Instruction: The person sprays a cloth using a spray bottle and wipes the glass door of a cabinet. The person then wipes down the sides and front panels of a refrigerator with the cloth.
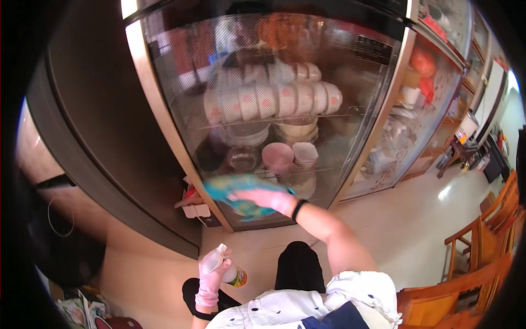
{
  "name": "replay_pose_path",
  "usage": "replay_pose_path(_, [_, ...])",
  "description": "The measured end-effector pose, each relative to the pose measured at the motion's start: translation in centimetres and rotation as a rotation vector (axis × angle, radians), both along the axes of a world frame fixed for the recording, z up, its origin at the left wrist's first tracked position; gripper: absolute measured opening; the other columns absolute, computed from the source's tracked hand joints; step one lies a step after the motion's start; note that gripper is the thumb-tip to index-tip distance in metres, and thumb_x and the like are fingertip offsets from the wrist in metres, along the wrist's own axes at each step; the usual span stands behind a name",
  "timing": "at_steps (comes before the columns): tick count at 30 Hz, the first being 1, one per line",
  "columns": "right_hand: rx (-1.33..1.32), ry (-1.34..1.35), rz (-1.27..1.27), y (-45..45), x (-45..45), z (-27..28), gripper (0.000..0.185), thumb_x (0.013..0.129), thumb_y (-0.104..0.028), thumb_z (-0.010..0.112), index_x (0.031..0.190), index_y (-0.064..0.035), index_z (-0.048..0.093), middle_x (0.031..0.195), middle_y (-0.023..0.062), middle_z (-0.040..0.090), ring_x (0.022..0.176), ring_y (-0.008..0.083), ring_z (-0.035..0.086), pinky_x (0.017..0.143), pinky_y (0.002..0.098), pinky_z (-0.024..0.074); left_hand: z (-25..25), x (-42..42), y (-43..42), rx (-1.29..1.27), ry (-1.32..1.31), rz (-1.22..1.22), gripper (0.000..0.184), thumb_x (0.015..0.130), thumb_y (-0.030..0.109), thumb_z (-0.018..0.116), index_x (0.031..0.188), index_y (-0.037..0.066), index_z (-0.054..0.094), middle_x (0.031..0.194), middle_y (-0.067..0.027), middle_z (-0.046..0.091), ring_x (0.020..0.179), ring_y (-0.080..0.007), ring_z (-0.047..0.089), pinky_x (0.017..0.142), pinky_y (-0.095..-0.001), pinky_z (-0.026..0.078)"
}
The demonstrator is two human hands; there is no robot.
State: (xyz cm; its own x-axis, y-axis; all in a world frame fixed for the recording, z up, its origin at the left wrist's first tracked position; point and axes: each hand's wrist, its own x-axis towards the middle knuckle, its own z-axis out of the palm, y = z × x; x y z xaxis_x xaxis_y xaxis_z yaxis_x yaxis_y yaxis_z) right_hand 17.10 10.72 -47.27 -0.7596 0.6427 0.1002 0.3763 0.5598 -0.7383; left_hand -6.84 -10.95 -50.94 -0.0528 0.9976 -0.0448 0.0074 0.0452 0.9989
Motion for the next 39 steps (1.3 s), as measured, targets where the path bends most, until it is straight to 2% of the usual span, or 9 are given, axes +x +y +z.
replay_pose_path(2, [-0.613,0.036,-0.288,-3.6,4.8,-4.6,0.041,0.098,-0.036,0.050,0.129,-0.0116,0.060,0.123,0.0018,0.064,0.105,0.0157,0.058,0.092,0.0370,0.0473,0.1,-0.1,-0.5,-0.038,-0.004,0.012,0.039,0.080,0.000,0.069,0.118,0.001,0.065,0.106,-0.0069,0.071,0.094,-0.0113,0.063,0.088,-0.0274,0.048])
replay_pose_path(8, [0.596,-0.765,-0.827,-1.9,19.2,2.6,0.068,0.089,-0.050,0.050,0.145,-0.0131,0.041,0.151,0.0198,0.036,0.140,0.0389,0.030,0.117,0.0523,0.0180,-1.5,-3.6,-2.1,-0.183,0.012,0.019,0.033,0.080,0.001,0.070,0.113,0.003,0.068,0.105,-0.0036,0.071,0.093,-0.0104,0.061,0.086,-0.0274,0.048])
replay_pose_path(15, [1.357,0.594,-1.009,4.8,-2.3,16.6,0.095,0.081,-0.064,0.056,0.155,-0.0183,0.017,0.156,0.0289,0.012,0.142,0.0530,0.009,0.110,0.0703,-0.0025,-1.2,-3.6,-1.4,-0.108,-0.102,0.149,0.032,0.081,-0.001,0.067,0.114,0.001,0.067,0.105,-0.0054,0.071,0.095,-0.0120,0.062,0.087,-0.0281,0.048])
replay_pose_path(17, [1.463,-0.187,-0.846,2.7,-8.4,8.9,0.081,0.078,-0.049,0.061,0.151,-0.0385,0.027,0.161,-0.0009,0.019,0.140,0.0486,0.021,0.101,0.0769,0.0212,-1.6,-3.4,-0.9,-0.085,-0.069,0.165,0.032,0.082,0.000,0.067,0.114,0.001,0.067,0.106,-0.0059,0.071,0.095,-0.0122,0.062,0.087,-0.0282,0.048])
replay_pose_path(24, [0.070,0.003,-0.337,-0.2,6.8,-26.8,0.033,0.091,-0.029,0.057,0.118,-0.0116,0.064,0.126,0.0116,0.062,0.116,0.0310,0.057,0.102,0.0443,0.0436,-2.4,-4.6,-2.7,-0.153,-0.121,0.124,0.035,0.083,0.001,0.067,0.118,0.000,0.064,0.109,-0.0066,0.070,0.097,-0.0122,0.061,0.090,-0.0282,0.047])
replay_pose_path(30, [0.805,-0.788,-0.614,-1.2,17.3,5.8,0.053,0.087,-0.043,0.060,0.127,-0.0085,0.057,0.141,0.0172,0.049,0.135,0.0362,0.039,0.117,0.0507,0.0232,-3.8,-7.8,-3.1,-0.217,0.031,0.137,0.031,0.083,0.003,0.069,0.113,0.001,0.067,0.104,-0.0052,0.070,0.096,-0.0140,0.061,0.089,-0.0293,0.047])
replay_pose_path(34, [1.726,-0.110,-1.274,3.0,14.9,21.6,0.094,0.076,-0.046,0.072,0.151,-0.0097,0.029,0.156,0.0236,0.021,0.143,0.0423,0.023,0.114,0.0638,0.0136,-2.7,-6.0,-0.9,-0.131,0.021,0.172,0.030,0.082,0.007,0.071,0.111,0.001,0.068,0.103,-0.0047,0.070,0.093,-0.0136,0.061,0.087,-0.0292,0.046])
replay_pose_path(35, [1.563,0.504,-1.343,6.0,13.5,20.0,0.102,0.082,-0.037,0.068,0.155,-0.0100,0.003,0.162,0.0125,0.002,0.146,0.0447,0.009,0.120,0.0413,0.0116,-2.4,-5.3,-0.2,-0.127,0.026,0.167,0.030,0.082,0.007,0.071,0.111,0.001,0.068,0.103,-0.0047,0.070,0.093,-0.0136,0.061,0.087,-0.0292,0.046])
replay_pose_path(39, [1.385,-0.249,-0.974,0.9,3.5,12.4,0.080,0.077,-0.053,0.061,0.148,-0.0269,0.036,0.158,0.0053,0.025,0.138,0.0494,0.025,0.102,0.0737,0.0248,-3.0,-2.7,2.0,-0.060,0.013,0.076,0.031,0.082,0.009,0.071,0.112,0.001,0.067,0.105,-0.0051,0.070,0.093,-0.0127,0.060,0.086,-0.0293,0.046])
